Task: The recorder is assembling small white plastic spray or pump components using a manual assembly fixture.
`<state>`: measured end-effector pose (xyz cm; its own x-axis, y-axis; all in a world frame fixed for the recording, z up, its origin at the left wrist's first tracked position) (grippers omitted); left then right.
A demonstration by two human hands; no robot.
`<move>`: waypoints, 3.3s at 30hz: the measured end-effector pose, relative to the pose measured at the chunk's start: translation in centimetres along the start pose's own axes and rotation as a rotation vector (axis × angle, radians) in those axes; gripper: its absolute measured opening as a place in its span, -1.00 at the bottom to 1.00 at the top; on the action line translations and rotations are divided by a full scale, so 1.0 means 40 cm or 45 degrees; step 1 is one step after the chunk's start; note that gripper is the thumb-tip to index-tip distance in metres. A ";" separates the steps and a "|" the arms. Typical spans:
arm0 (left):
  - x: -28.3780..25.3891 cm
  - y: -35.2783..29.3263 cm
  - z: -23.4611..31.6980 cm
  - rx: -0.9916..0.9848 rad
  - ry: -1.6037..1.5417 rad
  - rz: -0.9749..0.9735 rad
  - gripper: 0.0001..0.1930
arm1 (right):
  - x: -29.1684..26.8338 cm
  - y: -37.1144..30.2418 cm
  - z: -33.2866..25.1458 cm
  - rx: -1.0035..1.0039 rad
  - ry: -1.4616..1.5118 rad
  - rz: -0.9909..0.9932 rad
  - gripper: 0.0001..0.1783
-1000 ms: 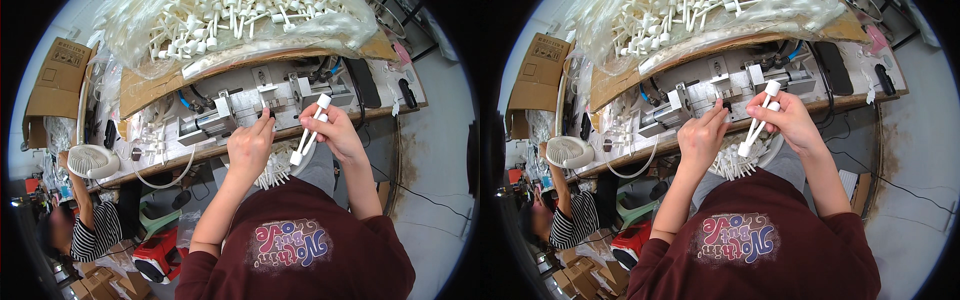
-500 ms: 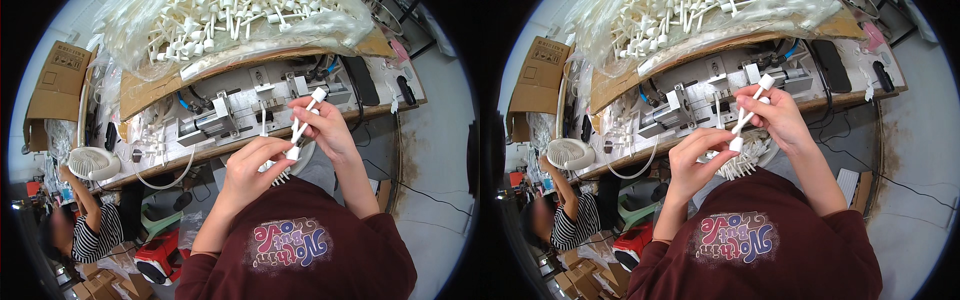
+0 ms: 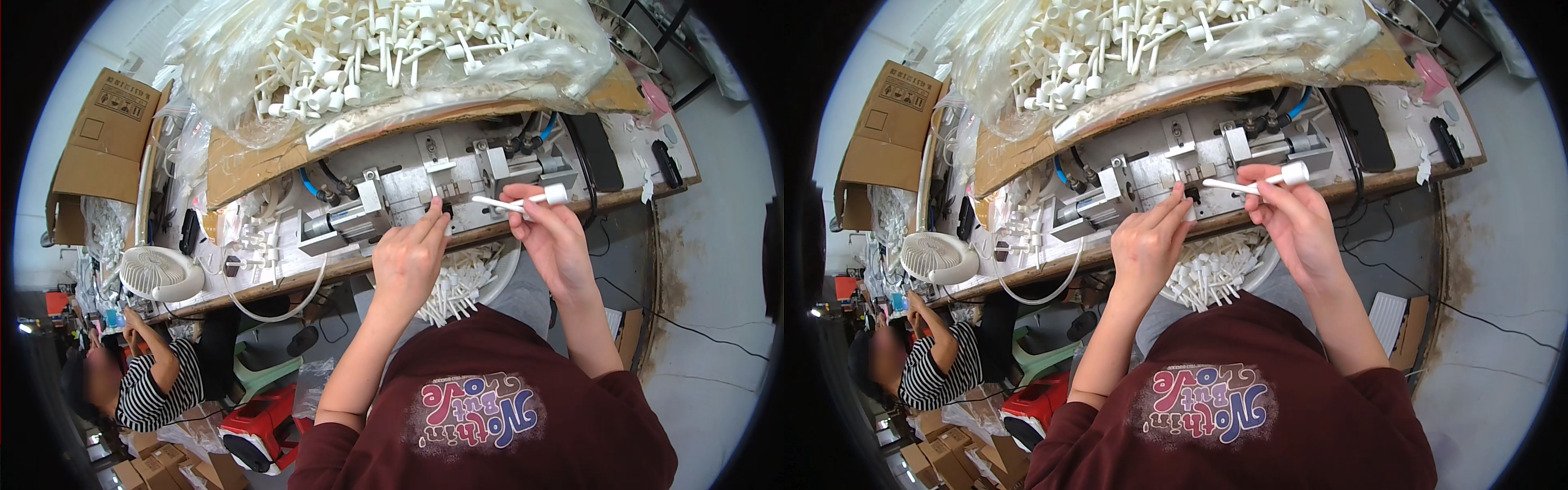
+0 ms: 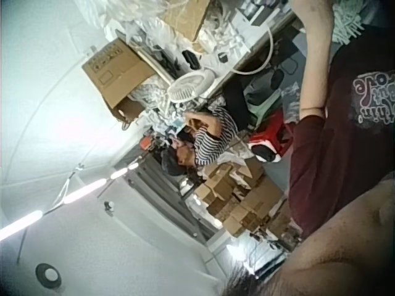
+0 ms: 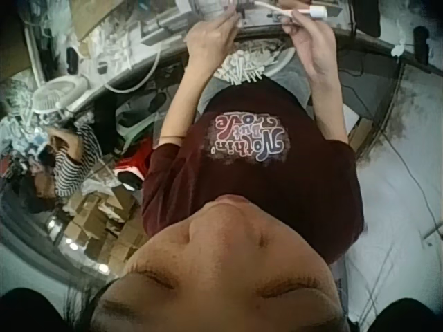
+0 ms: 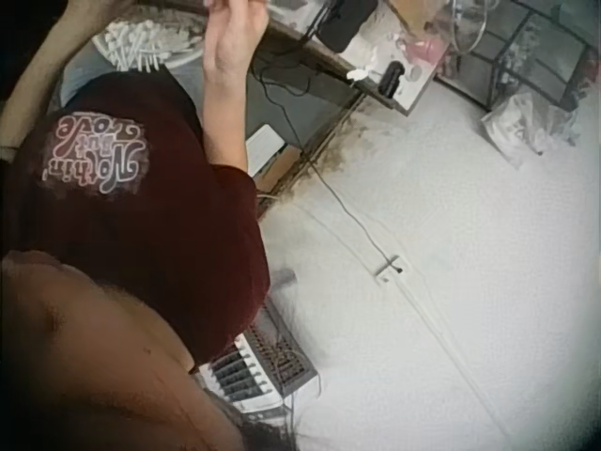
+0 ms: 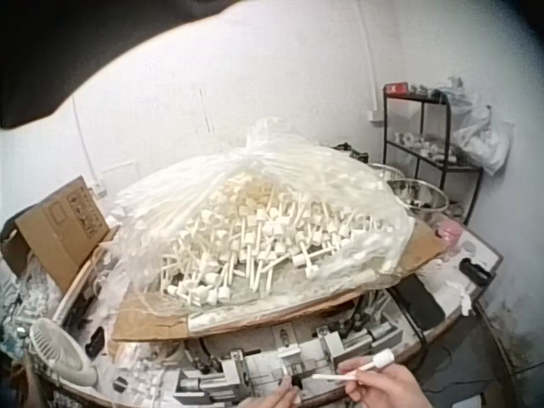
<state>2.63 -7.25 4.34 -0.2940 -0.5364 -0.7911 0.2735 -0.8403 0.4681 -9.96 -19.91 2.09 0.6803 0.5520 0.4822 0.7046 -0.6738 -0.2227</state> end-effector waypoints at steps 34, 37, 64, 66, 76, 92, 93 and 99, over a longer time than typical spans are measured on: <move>0.008 0.006 0.005 -0.021 0.013 -0.046 -0.68 | 0.067 -0.070 -0.023 -0.631 -0.527 -0.146 -0.55; 0.011 -0.001 -0.007 -0.074 -0.012 -0.038 -0.68 | 0.052 -0.063 -0.014 -0.632 -0.565 -0.113 -0.53; -0.157 -0.023 0.041 -0.049 -0.735 0.189 -0.77 | 0.224 -0.004 0.057 -1.357 -2.245 -0.291 -0.87; -0.178 0.015 0.075 -0.193 -1.144 0.141 -0.78 | 0.227 -0.001 0.053 -1.341 -2.273 -0.302 -0.90; -0.335 0.123 0.446 0.361 -2.964 -0.244 -0.78 | 0.206 0.008 0.085 -1.238 -2.119 -0.329 -0.67; -0.339 -0.096 0.424 1.168 -2.072 -1.193 -0.64 | 0.232 -0.067 0.080 -1.245 -2.039 -0.604 -0.76; -0.355 -0.095 0.415 1.206 -2.047 -1.197 -0.63 | 0.241 -0.080 0.074 -1.207 -2.033 -0.748 -0.74; -0.414 -0.019 0.285 0.952 -2.240 -0.623 -0.67 | 0.258 -0.014 -0.055 -1.139 -1.912 -0.843 -0.67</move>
<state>-3.17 1.39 21.58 -0.7662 0.6354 0.0966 -0.3343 -0.5224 0.7844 -3.78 -14.94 9.07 0.3131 0.3795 -0.8706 0.9321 0.0528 0.3583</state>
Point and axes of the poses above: each hand's wrist, its own y-axis towards the middle knuckle, its own x-axis out of the palm, z = x × y, the point moved 8 cm from there along y, towards the middle knuckle, and after that the axes turned 7 degrees about -y, right-handed, at the moved point
